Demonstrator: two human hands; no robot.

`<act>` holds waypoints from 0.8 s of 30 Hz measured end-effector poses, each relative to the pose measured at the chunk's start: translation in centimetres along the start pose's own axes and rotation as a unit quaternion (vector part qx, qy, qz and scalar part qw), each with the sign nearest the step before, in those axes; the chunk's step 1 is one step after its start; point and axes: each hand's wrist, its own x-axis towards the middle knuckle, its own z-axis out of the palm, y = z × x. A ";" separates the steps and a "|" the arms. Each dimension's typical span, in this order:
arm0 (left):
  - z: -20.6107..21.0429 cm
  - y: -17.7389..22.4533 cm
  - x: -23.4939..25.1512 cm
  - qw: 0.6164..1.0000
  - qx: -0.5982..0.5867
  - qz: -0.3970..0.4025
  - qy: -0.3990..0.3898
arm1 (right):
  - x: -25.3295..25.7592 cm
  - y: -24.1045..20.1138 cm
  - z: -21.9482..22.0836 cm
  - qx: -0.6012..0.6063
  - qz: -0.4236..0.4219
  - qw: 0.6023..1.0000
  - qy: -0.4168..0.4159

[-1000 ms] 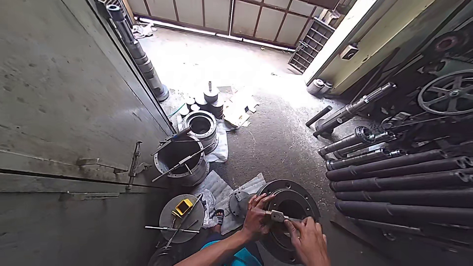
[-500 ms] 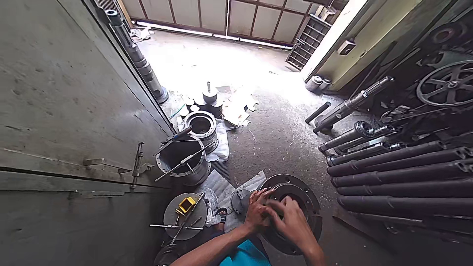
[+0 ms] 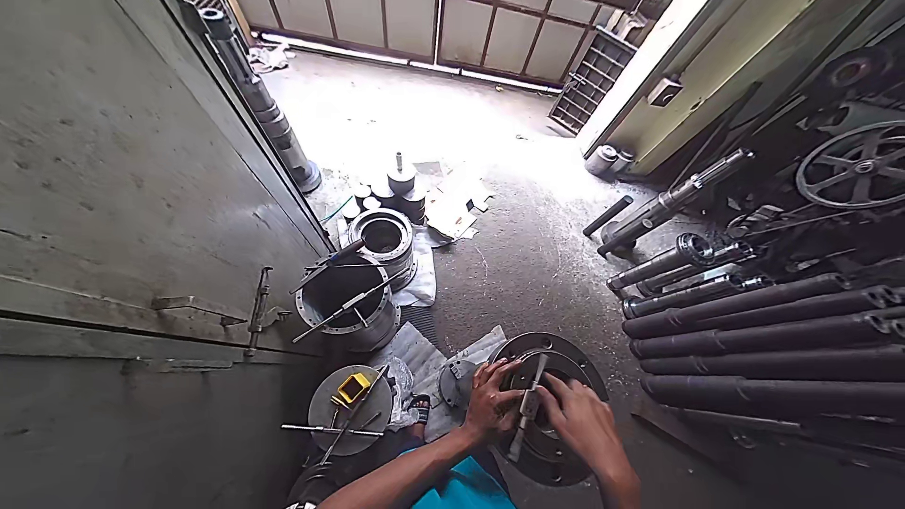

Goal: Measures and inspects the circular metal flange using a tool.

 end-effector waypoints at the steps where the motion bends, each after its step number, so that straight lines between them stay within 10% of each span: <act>1: 0.0 0.0 0.0 1.000 0.000 0.001 0.006 | 0.5 -0.5 0.4 0.031 -0.048 0.998 -0.020; 15: 0.1 -0.3 -0.1 0.999 0.023 0.021 0.007 | 0.6 1.6 -1.1 0.005 -0.035 0.998 -0.057; 24: 0.0 0.0 0.0 0.999 0.039 0.002 0.020 | 1.1 -4.4 3.2 -0.018 -0.136 0.985 0.100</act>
